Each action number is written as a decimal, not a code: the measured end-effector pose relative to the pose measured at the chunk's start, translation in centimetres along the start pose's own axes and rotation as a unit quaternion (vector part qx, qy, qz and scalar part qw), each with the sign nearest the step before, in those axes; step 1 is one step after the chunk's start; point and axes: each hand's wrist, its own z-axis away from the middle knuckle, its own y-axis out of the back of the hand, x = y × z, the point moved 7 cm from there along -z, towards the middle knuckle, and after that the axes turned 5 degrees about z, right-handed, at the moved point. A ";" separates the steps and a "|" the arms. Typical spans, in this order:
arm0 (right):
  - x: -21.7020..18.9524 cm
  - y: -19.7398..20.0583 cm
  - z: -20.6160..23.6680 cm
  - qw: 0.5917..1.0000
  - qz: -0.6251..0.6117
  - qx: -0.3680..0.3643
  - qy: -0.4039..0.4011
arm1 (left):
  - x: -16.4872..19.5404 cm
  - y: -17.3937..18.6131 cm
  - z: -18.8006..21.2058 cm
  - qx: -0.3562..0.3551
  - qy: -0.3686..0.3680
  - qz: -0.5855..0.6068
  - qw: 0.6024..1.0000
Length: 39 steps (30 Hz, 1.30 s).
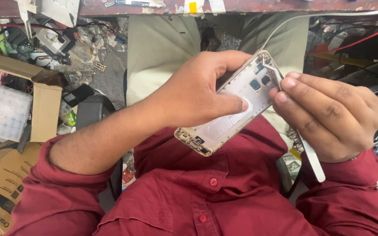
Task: The person removes a rubber band from a smartphone, then uses a screwdriver and tweezers to unscrew and pry open the device's back cover. The person continues to remove screws and separate internal components from the frame.
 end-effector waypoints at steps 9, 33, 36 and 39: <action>1.0 0.3 -0.4 0.994 -0.073 0.086 0.003 | 0.1 0.1 -0.2 -0.039 -0.042 0.048 0.997; 4.9 -2.8 6.5 0.935 -0.238 0.129 -0.228 | 1.2 -0.1 0.3 0.013 -0.052 -0.034 0.998; 5.0 -2.9 6.7 0.935 -0.241 0.131 -0.226 | 1.3 -0.1 0.3 0.007 -0.060 -0.044 0.997; 5.1 -2.9 6.8 0.936 -0.239 0.133 -0.224 | 1.1 0.0 0.3 0.018 -0.044 -0.039 0.998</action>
